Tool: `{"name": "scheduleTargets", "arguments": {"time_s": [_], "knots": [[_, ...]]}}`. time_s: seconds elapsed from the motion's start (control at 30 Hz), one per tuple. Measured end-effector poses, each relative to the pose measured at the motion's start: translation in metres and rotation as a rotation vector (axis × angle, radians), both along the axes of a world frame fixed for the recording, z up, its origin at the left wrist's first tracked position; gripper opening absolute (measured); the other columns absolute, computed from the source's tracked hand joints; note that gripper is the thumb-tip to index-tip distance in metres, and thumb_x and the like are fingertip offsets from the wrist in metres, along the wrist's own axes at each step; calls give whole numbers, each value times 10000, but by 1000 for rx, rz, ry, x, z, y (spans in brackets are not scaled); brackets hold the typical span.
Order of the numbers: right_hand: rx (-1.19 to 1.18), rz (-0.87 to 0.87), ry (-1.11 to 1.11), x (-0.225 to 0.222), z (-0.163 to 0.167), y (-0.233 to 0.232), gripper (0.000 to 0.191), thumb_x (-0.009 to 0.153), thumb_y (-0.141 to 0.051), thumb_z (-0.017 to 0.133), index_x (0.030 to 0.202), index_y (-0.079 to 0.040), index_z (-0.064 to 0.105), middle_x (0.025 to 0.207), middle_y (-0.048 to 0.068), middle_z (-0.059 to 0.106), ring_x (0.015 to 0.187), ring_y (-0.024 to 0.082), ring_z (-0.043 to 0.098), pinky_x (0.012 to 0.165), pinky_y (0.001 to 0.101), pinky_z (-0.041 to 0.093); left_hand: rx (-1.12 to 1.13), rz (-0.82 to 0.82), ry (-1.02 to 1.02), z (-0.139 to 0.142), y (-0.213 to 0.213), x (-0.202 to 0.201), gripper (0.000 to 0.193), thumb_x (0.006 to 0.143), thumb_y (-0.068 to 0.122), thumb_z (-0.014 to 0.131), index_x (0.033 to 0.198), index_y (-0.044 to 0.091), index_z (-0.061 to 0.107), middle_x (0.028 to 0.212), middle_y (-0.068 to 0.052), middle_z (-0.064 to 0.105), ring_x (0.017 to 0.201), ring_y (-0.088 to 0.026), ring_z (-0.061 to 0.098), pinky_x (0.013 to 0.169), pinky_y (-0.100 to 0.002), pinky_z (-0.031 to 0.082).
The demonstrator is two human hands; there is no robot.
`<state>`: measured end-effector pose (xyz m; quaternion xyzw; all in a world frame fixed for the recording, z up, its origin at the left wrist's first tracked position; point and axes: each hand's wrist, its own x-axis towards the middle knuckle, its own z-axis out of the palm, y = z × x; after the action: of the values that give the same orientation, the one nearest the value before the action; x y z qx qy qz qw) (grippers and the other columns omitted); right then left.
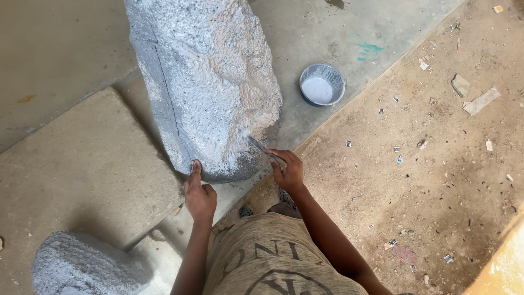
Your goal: The person paints a large stone with white paint using a brush. They repeatedly dip the brush into a bucket of paint and apply it to the stone's surface, working from the bottom upward.
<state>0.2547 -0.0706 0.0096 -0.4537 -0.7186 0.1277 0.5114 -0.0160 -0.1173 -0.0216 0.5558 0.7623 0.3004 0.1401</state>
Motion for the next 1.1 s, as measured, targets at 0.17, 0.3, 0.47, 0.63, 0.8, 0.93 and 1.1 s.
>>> {"name": "scheduleTargets", "arguments": {"time_s": [0.17,0.3,0.47,0.63,0.8,0.93,1.1], "knots": [[26,21,54,-1,-12,5,216,958,-54,650,1162,-21,713,1038,141,760,805,221,726,675,326,588,37,-22,66,1,1,-1,704,820,-79,523,1495,119,540,1523,-51,562,1311,-290,587,1042,-413,531],[-42,-38,172,-1,-21,6,213,1004,-111,643,1173,-14,729,1027,123,760,816,166,729,676,297,590,22,-17,4,-2,1,-1,723,814,-95,516,1506,115,527,1537,-68,551,1293,-290,591,1036,-409,531],[-37,29,334,-7,-10,14,224,1051,-140,615,1205,-7,707,1051,128,744,899,163,720,745,275,587,128,-52,69,-5,-1,-1,737,799,-103,528,1508,98,529,1531,-84,562,1312,-295,595,1045,-425,551],[78,-68,349,-15,3,24,248,1053,-180,599,1181,-9,725,902,89,746,712,105,681,606,232,526,1,-8,37,-7,3,0,730,811,-102,524,1511,107,523,1537,-73,547,1258,-270,612,953,-393,589],[-159,-106,359,-8,-5,23,272,1059,-232,601,1161,-20,737,882,94,764,596,106,632,499,233,491,-25,-2,38,-12,4,1,723,810,-100,527,1507,93,525,1528,-69,555,1244,-279,618,981,-394,576],[61,-24,473,-3,-20,12,251,1122,-243,608,1200,-38,730,831,55,686,652,115,611,568,250,483,51,-13,42,-16,3,1,710,811,-95,530,1496,91,531,1537,-73,548,1300,-282,604,1065,-401,530],[-119,209,250,-8,-28,8,209,1030,-174,607,1122,-42,740,851,88,751,546,76,596,455,226,472,28,-8,41,-15,3,1,714,810,-95,532,1502,81,527,1543,-67,543,1318,-279,593,1113,-395,491]]}}
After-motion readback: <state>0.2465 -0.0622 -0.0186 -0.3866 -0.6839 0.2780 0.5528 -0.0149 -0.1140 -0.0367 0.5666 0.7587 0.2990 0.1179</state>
